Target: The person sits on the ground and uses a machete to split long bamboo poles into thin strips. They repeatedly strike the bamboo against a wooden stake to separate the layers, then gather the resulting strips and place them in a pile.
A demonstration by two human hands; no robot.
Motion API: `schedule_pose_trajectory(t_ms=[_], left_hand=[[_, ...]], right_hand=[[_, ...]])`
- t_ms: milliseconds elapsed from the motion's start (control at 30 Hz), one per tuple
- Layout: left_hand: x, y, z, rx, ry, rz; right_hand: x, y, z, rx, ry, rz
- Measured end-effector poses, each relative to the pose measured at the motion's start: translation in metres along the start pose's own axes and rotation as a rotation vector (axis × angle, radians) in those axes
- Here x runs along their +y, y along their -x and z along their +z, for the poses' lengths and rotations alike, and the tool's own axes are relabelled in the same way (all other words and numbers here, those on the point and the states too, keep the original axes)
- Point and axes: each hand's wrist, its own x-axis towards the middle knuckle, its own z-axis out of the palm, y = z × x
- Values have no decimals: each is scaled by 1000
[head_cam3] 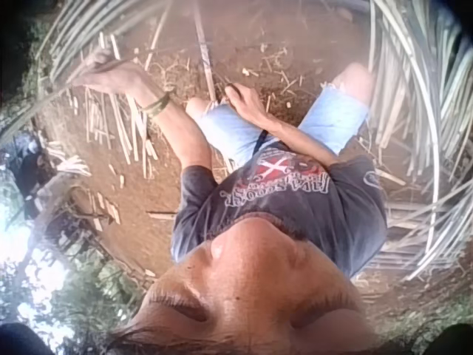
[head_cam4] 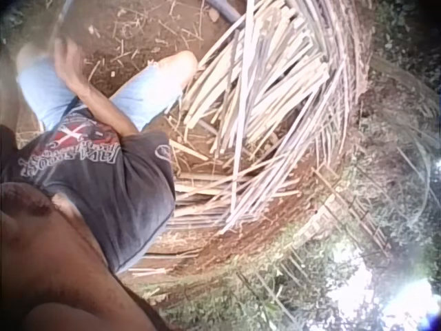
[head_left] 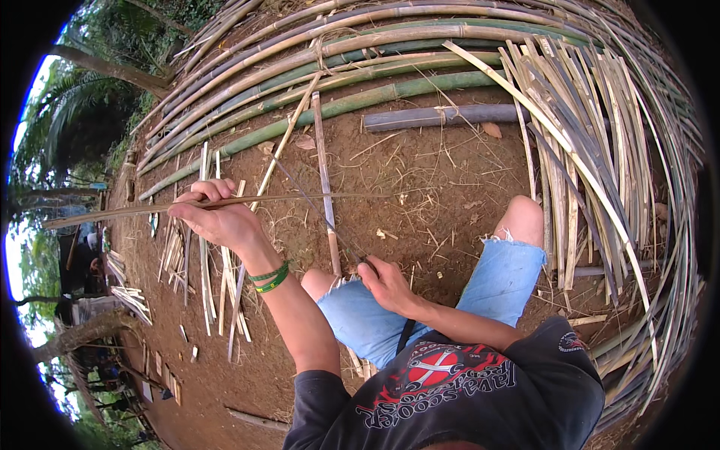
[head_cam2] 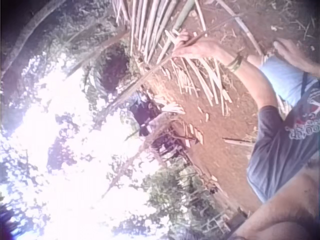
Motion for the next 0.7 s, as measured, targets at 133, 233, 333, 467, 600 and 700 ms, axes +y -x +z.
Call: schedule_pose_trajectory(t_ms=[133, 233, 333, 467, 600, 700], left_hand=[[8, 19, 6, 73, -140, -12], [10, 21, 7, 145, -184, 23], [12, 24, 5, 160, -203, 38], [9, 26, 9, 183, -228, 63], [11, 23, 7, 207, -270, 67], [4, 17, -2, 217, -264, 67]], right_hand=[[-20, -7, 10, 1, -10, -148], [28, -14, 3, 97, 99, -155], [114, -23, -17, 203, 50, 271], [73, -10, -8, 48, -261, 274], [65, -15, 0, 70, 44, -65], [145, -27, -15, 271, 89, 242]])
